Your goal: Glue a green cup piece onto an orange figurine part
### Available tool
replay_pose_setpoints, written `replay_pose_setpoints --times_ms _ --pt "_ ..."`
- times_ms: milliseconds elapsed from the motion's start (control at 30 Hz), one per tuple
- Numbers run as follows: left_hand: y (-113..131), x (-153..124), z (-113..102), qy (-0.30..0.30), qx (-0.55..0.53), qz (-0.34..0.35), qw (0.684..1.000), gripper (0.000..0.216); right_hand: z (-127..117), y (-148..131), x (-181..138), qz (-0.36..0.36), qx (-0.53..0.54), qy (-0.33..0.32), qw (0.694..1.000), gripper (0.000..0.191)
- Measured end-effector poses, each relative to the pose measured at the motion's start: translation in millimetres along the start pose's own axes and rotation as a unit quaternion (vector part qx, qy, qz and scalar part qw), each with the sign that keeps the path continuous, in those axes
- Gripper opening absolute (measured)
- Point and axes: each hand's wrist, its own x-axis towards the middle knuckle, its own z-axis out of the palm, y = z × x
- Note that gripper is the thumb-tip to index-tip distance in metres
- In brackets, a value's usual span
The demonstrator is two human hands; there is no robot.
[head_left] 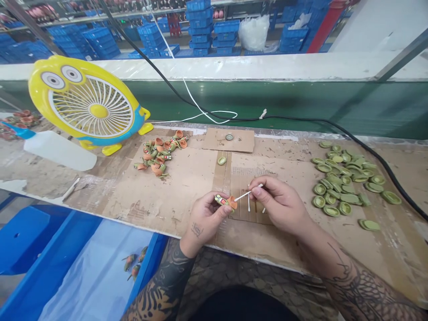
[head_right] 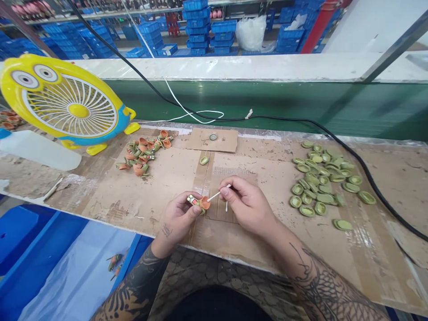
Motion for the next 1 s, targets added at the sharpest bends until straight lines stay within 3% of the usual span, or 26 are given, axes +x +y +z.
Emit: replay_pose_setpoints --times_ms 233,367,500,600,700,767,900,1000 --pt "0 0 -1 -0.024 -0.006 -0.002 1.000 0.042 4 -2 1 -0.012 -0.019 -0.014 1.000 0.016" --pt "-4 0 -3 -0.027 -0.032 -0.019 0.999 0.042 -12 -1 -2 -0.007 -0.007 0.018 1.000 0.019" --pt "-10 1 -3 -0.011 -0.064 -0.021 0.998 0.041 -39 6 -1 0.016 -0.109 0.112 0.988 0.022" --pt "-12 2 -2 -0.003 -0.082 -0.010 0.997 0.042 -46 10 -2 0.030 -0.190 0.089 0.977 0.019" --pt "-14 3 -3 0.016 -0.078 -0.005 0.997 0.040 -49 14 -10 0.044 -0.269 0.066 0.960 0.024" --pt "-14 4 -3 0.015 -0.077 -0.002 0.997 0.038 -60 17 -22 0.065 -0.323 0.102 0.939 0.037" --pt "-12 6 -1 0.011 -0.080 0.017 0.997 0.037 -104 25 -55 0.124 -0.418 0.190 0.880 0.042" --pt "-10 7 1 0.019 -0.060 0.021 0.998 0.041 -133 33 -71 0.147 -0.440 0.173 0.869 0.038"
